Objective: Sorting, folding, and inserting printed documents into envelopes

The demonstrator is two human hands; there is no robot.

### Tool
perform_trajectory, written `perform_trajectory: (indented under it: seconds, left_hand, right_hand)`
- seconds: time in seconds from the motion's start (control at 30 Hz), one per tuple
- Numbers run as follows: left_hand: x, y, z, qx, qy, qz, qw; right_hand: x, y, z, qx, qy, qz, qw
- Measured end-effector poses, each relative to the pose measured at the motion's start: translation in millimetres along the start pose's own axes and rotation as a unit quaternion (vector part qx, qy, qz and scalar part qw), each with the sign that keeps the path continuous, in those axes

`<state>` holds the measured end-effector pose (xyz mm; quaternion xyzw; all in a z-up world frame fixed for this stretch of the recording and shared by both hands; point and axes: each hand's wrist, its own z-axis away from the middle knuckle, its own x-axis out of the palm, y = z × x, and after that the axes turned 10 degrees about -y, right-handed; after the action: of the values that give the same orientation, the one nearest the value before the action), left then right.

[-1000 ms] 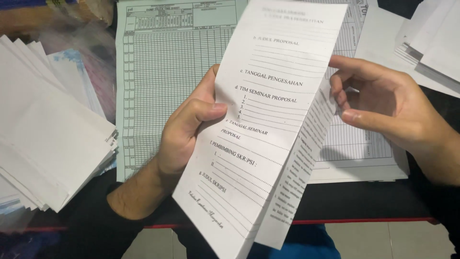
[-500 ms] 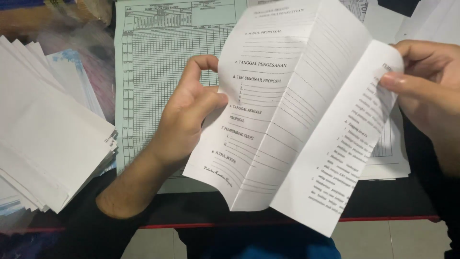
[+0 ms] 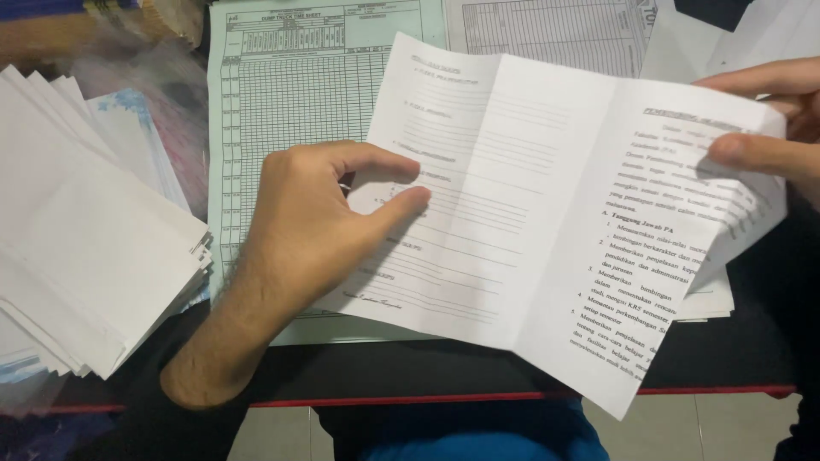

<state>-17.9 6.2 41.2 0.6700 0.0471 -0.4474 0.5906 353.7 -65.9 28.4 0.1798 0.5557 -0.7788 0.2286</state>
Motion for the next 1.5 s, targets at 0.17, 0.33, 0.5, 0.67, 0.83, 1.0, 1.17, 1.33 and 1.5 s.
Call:
perform_trajectory:
  seconds: [0.17, 0.33, 0.5, 0.67, 0.83, 1.0, 1.17, 1.33, 1.5]
  left_hand:
    - [5, -22, 1, 0.09, 0.072, -0.115, 0.987]
    - [9, -36, 0, 0.117, 0.087, -0.177, 0.973]
    - [10, -45, 0, 0.069, 0.063, -0.21, 0.973]
    - [11, -42, 3, 0.062, 0.074, -0.22, 0.971]
    - [12, -41, 8, 0.04, 0.079, -0.232, 0.969]
    - [14, -30, 17, -0.091, 0.07, -0.391, 0.913]
    - [33, 8, 25, 0.106, 0.157, -0.46, 0.868]
    - [74, 13, 30, 0.393, -0.064, -0.339, 0.852]
    - [95, 0, 29, 0.415, -0.081, -0.305, 0.853]
  right_hand:
    - [25, -36, -1, 0.047, 0.024, -0.019, 0.998]
    - [37, -31, -4, -0.006, 0.055, 0.026, 0.998]
    - [38, -21, -7, -0.049, 0.088, 0.04, 0.994]
    - [42, 2, -7, -0.186, 0.164, 0.134, 0.96]
    - [42, -4, -9, -0.33, 0.126, 0.256, 0.9]
    - [68, -19, -10, -0.364, -0.016, 0.257, 0.895]
    - [70, -15, -12, -0.362, -0.029, 0.255, 0.896]
    - [72, -13, -14, -0.369, -0.035, 0.261, 0.891]
    - [73, -13, -14, -0.365, -0.048, 0.26, 0.893]
